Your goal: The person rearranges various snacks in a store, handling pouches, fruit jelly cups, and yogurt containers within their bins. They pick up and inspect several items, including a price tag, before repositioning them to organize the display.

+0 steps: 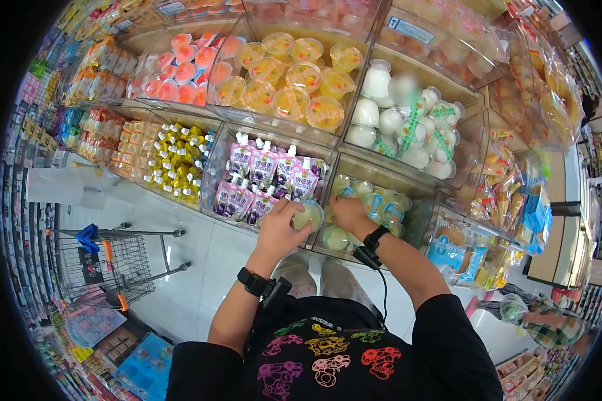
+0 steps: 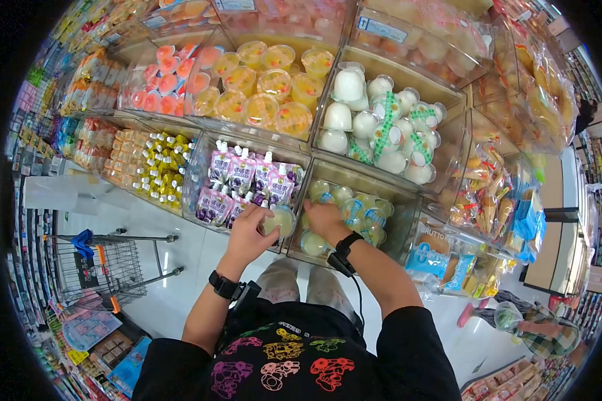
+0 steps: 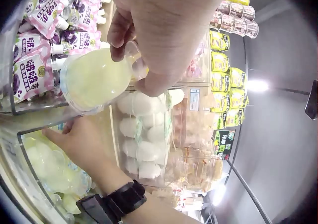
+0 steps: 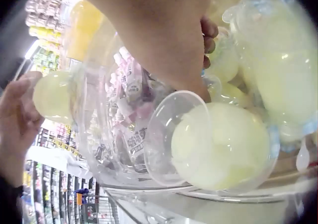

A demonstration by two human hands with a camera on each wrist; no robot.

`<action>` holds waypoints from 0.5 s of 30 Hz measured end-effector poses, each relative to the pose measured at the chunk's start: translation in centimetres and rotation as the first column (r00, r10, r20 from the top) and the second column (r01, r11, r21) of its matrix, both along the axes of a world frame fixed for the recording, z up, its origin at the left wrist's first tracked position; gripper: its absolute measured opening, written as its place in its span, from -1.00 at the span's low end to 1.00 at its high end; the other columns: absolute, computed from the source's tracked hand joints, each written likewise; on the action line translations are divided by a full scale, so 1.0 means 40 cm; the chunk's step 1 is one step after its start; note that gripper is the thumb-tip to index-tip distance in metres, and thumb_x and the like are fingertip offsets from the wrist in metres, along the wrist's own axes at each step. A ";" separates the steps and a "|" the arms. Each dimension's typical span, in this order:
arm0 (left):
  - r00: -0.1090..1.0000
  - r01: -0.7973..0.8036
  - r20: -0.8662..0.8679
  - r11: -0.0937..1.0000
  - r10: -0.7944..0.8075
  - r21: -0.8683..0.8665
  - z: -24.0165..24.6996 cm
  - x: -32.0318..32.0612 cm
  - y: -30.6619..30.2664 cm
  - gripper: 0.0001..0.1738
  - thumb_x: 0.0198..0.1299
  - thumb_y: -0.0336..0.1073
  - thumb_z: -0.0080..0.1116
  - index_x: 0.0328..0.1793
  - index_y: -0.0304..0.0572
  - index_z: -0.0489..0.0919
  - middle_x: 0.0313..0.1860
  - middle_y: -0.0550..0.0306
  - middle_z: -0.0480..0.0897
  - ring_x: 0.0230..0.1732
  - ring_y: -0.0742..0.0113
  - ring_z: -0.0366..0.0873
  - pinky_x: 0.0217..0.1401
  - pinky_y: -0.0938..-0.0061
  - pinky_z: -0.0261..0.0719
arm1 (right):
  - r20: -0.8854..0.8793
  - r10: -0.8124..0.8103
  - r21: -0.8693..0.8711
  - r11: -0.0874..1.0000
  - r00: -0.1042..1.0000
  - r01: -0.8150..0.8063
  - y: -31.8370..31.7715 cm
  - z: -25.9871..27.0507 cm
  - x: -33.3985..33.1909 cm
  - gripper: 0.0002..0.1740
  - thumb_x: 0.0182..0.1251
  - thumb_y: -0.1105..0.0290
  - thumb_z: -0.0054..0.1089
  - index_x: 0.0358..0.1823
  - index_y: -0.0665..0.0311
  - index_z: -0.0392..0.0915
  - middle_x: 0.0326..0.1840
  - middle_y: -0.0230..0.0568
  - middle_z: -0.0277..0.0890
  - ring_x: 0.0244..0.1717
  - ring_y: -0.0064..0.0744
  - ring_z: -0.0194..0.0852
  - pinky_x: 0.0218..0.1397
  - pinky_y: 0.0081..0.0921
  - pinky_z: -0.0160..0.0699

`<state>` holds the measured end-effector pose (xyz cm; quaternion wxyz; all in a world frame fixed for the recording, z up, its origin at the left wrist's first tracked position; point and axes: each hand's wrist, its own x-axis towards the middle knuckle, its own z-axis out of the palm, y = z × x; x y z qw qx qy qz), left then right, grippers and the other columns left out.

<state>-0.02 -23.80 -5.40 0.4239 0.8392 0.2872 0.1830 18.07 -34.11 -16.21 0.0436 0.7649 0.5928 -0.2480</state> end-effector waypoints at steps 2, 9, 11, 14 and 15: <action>1.000 0.014 0.001 1.000 -0.014 0.002 0.001 0.004 -0.002 -0.72 -0.14 -0.40 0.33 -0.25 -0.22 0.54 -0.44 0.11 0.44 -0.58 0.34 0.46 -0.52 0.49 0.44 | 0.015 -0.010 -0.008 1.000 1.000 0.010 -0.013 0.000 -0.001 -0.47 0.02 0.16 0.29 0.01 0.19 0.39 -0.15 -0.01 0.50 -0.17 -0.08 0.57 -0.24 -0.19 0.56; 1.000 0.013 0.009 1.000 -0.013 0.008 -0.002 0.018 -0.001 -0.72 -0.14 -0.37 0.33 -0.25 -0.21 0.54 -0.45 0.12 0.44 -0.58 0.33 0.44 -0.50 0.48 0.44 | -0.149 -0.038 0.286 0.955 0.988 0.080 -0.169 0.130 -0.090 -0.45 0.00 0.03 0.29 -0.02 0.18 0.44 -0.31 0.02 0.54 -0.25 -0.04 0.58 -0.23 -0.17 0.56; 1.000 0.019 0.024 0.999 -0.020 0.045 0.000 0.031 0.002 -0.72 -0.13 -0.37 0.33 -0.25 -0.21 0.54 -0.45 0.12 0.44 -0.58 0.33 0.44 -0.50 0.48 0.44 | -0.130 -0.007 0.318 0.947 0.991 0.049 -0.190 0.106 -0.073 -0.47 0.01 0.04 0.29 -0.05 0.20 0.45 -0.30 0.02 0.54 -0.25 -0.02 0.57 -0.22 -0.17 0.56; 0.999 0.043 -0.013 0.999 -0.043 0.001 0.018 0.033 0.003 -0.70 -0.13 -0.33 0.31 -0.23 -0.20 0.53 -0.38 0.06 0.48 -0.56 0.26 0.51 -0.48 0.42 0.49 | -0.230 -0.176 0.118 0.971 0.957 0.207 -0.217 0.111 -0.023 -0.54 -0.01 0.23 0.34 -0.08 0.26 0.44 -0.22 -0.11 0.52 -0.26 -0.14 0.58 -0.22 -0.23 0.57; 0.999 0.039 -0.006 0.999 -0.039 -0.027 0.017 0.034 0.006 -0.70 -0.13 -0.33 0.32 -0.23 -0.20 0.53 -0.39 0.07 0.48 -0.57 0.28 0.50 -0.48 0.43 0.48 | -0.558 -0.379 0.028 0.880 0.738 0.474 -0.256 0.077 0.023 -0.51 -0.01 0.33 0.35 -0.01 0.24 0.44 -0.15 -0.15 0.52 -0.15 -0.22 0.55 -0.13 -0.29 0.55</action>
